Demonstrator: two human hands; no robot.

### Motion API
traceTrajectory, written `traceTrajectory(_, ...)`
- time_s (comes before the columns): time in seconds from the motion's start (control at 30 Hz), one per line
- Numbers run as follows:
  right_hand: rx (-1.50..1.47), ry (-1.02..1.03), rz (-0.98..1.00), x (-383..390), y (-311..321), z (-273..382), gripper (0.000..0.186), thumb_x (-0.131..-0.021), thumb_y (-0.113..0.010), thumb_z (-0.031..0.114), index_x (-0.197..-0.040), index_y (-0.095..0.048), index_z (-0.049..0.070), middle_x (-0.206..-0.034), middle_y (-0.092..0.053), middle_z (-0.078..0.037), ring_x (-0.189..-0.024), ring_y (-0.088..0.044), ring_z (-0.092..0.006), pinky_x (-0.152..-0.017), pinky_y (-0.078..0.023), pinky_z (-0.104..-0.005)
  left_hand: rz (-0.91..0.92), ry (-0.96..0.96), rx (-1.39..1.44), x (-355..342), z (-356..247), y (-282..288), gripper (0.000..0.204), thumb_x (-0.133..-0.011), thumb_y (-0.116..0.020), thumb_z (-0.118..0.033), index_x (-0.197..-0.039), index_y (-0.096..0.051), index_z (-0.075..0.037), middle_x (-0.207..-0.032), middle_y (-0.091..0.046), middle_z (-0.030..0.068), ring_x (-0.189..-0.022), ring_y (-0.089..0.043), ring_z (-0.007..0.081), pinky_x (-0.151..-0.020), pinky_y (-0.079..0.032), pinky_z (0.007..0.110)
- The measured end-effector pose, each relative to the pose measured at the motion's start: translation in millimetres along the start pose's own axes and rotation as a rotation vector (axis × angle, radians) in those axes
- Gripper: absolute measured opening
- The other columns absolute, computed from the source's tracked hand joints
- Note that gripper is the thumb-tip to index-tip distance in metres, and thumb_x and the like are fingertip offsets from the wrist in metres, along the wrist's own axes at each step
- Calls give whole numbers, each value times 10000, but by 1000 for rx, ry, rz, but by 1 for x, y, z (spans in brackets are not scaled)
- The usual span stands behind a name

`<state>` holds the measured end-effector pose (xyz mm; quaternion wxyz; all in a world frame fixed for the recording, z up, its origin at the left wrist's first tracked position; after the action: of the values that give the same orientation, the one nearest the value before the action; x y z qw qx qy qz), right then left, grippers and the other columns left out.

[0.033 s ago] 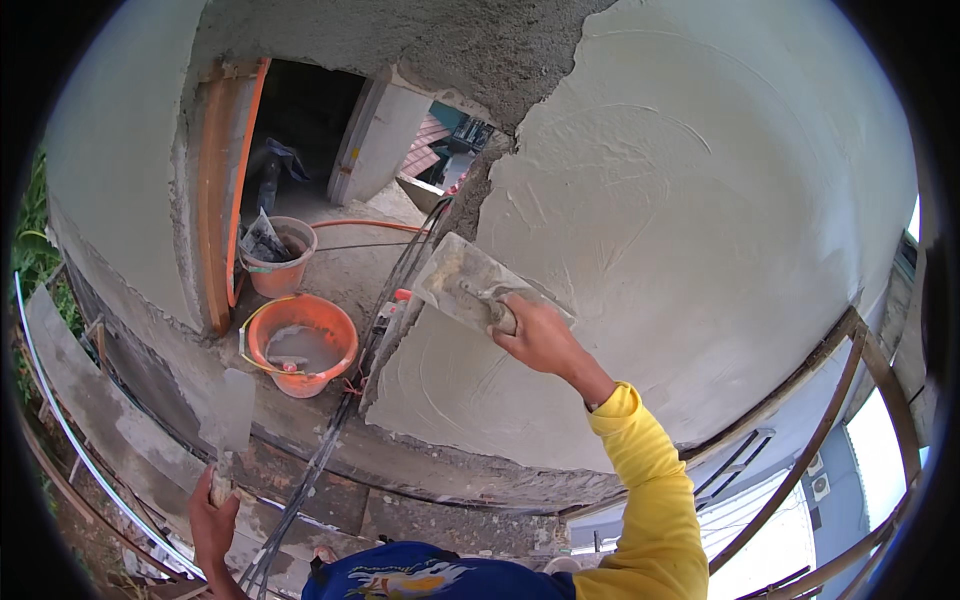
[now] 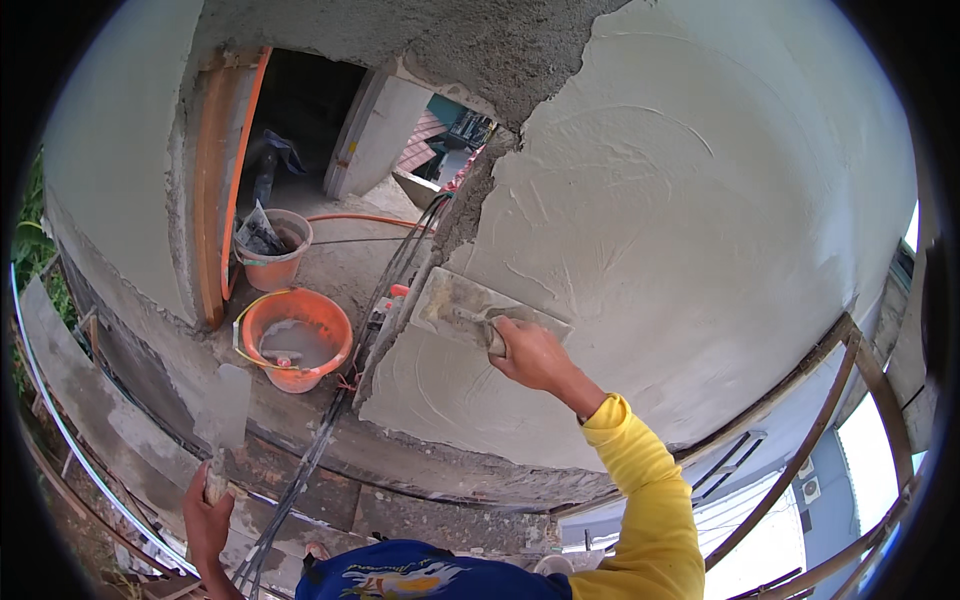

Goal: The person scoops cement from a bucket with a hand trowel and applies it to a concrete wall, smoothing it with a trowel. The person repeatedly scoops and spreads the cement across the wall surface.

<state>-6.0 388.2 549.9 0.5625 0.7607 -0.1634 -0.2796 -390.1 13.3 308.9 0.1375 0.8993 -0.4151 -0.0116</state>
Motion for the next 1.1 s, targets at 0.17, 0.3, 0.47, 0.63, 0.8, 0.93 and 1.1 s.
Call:
traceTrajectory(0.17,264,-49,-74,26,4,-26,510,-862,-827,236,-1266,-587,38,-1050,-698,-156,-939,-744,-385,-746,-619,-474,-18,-9,-12,-19,17,-16,631,-884,-698,6,-1482,-530,116,-1289,-694,195,-1173,-647,230,-1056,-492,345)
traceTrajectory(0.3,196,-176,-488,-31,118,-41,488,-920,-807,255,-1279,-585,11,-1065,-726,-215,-956,-721,-438,-768,-587,-503,71,57,62,-35,11,-28,615,-875,-688,22,-1467,-545,110,-1285,-695,196,-1166,-651,231,-1050,-499,360)
traceTrajectory(0.47,45,-360,-840,-44,247,-98,448,-975,-772,308,-1230,-648,-39,-941,-749,-236,-887,-730,-438,-766,-560,-488,10,-252,-88,-56,51,-50,640,-854,-696,-15,-1468,-554,94,-1064,-694,122,-748,-605,150,-665,-513,300)
traceTrajectory(0.63,-339,-568,-966,35,315,-182,295,-1003,-742,290,-1051,-660,10,-757,-606,-3,-592,-576,-97,-522,-487,-302,100,22,-24,-23,-17,-73,604,-832,-689,-14,-1421,-594,77,-1050,-703,107,-797,-621,148,-713,-527,311)
traceTrajectory(0.8,-510,-711,-1126,141,337,-265,226,-1008,-726,247,-962,-601,64,-753,-574,-12,-581,-566,-115,-484,-467,-296,23,-163,-16,-14,-9,-91,571,-830,-680,-7,-1393,-613,56,-1085,-717,108,-890,-644,164,-810,-532,324)
traceTrajectory(0.93,-816,-717,-1404,216,312,-319,206,-1009,-715,220,-1005,-603,47,-794,-584,-39,-604,-572,-138,-514,-488,-303,-14,-218,-52,-7,-5,-96,575,-839,-682,-1,-1408,-613,49,-1134,-730,127,-1004,-670,192,-921,-528,338)
traceTrajectory(1.1,-1062,-570,-1123,212,248,-293,202,-1005,-711,221,-1030,-623,41,-809,-603,-43,-630,-588,-149,-562,-498,-309,45,-89,-65,16,-71,-96,556,-898,-688,-20,-1437,-586,72,-1133,-706,88,-977,-618,142,-881,-512,292)
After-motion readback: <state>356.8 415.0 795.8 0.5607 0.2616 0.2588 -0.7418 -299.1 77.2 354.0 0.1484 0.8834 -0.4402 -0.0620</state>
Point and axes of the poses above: each hand's wrist, its own x-axis away from the middle knuckle, its own y-axis out of the back of the hand, z = x × y, the point moved 2 cm from there along -x, towards the middle knuckle
